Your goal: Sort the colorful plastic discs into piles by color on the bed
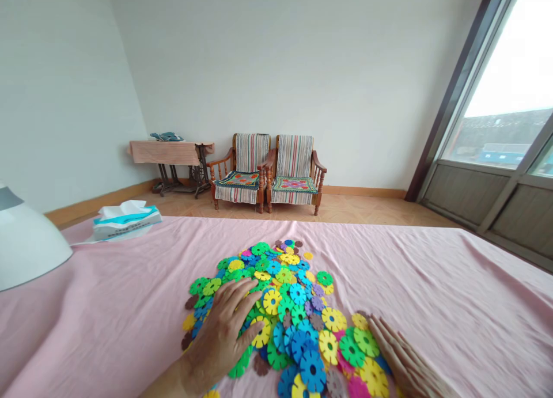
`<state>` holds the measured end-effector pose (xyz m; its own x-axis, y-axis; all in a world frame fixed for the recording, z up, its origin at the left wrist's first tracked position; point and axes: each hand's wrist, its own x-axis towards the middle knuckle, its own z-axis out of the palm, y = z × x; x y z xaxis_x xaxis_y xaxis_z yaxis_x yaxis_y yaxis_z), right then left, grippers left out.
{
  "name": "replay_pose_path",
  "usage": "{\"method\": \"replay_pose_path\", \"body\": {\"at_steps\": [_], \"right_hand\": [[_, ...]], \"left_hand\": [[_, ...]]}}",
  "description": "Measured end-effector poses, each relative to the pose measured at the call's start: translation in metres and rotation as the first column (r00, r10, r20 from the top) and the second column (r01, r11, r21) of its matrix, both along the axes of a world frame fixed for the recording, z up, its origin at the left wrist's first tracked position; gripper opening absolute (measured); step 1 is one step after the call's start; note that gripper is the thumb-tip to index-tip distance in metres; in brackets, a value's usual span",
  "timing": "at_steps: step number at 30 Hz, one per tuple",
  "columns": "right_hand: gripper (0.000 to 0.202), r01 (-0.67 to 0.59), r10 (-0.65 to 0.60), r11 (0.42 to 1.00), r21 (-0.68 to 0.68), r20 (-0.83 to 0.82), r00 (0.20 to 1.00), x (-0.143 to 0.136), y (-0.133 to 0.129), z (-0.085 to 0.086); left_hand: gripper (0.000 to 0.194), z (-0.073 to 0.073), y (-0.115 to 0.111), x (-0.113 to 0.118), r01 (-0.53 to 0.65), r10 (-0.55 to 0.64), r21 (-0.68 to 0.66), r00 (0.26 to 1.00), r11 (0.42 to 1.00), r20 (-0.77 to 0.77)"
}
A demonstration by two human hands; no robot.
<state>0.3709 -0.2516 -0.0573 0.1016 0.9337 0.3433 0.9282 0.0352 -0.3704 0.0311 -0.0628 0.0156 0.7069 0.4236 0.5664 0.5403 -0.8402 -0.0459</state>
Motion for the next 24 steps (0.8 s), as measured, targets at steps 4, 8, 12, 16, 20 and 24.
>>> {"method": "replay_pose_path", "body": {"at_steps": [4, 8, 12, 16, 20, 24], "right_hand": [[0.079, -0.079, 0.078, 0.996, -0.034, -0.016, 0.997, -0.023, 0.027, 0.015], [0.078, -0.099, 0.095, 0.992, -0.073, -0.054, 0.994, -0.050, 0.059, 0.024], [0.080, -0.092, 0.074, 0.980, -0.177, -0.106, 0.992, -0.082, 0.088, 0.040], [0.078, -0.154, 0.121, 0.964, -0.219, -0.153, 0.981, -0.109, 0.105, 0.062], [0.065, -0.249, 0.217, 0.955, -0.159, -0.199, 0.956, -0.101, 0.101, 0.073], [0.060, -0.027, 0.024, 0.999, -0.022, -0.129, 0.991, -0.044, 0.088, 0.054]], "left_hand": [[0.038, 0.000, 0.000, -0.001, 0.007, -0.007, -0.007, 1.000, 1.000, 0.008], [0.040, 0.001, -0.002, -0.002, 0.017, -0.017, -0.014, 1.000, 1.000, 0.005], [0.040, 0.002, -0.004, -0.002, 0.024, -0.024, -0.025, 1.000, 0.999, 0.000], [0.042, 0.002, -0.004, -0.001, 0.022, -0.023, -0.041, 1.000, 0.999, -0.020], [0.043, 0.004, -0.005, -0.002, 0.011, -0.013, -0.054, 1.000, 0.998, -0.023], [0.043, 0.006, -0.009, 0.000, 0.045, -0.045, -0.051, 0.999, 0.998, 0.009]]}}
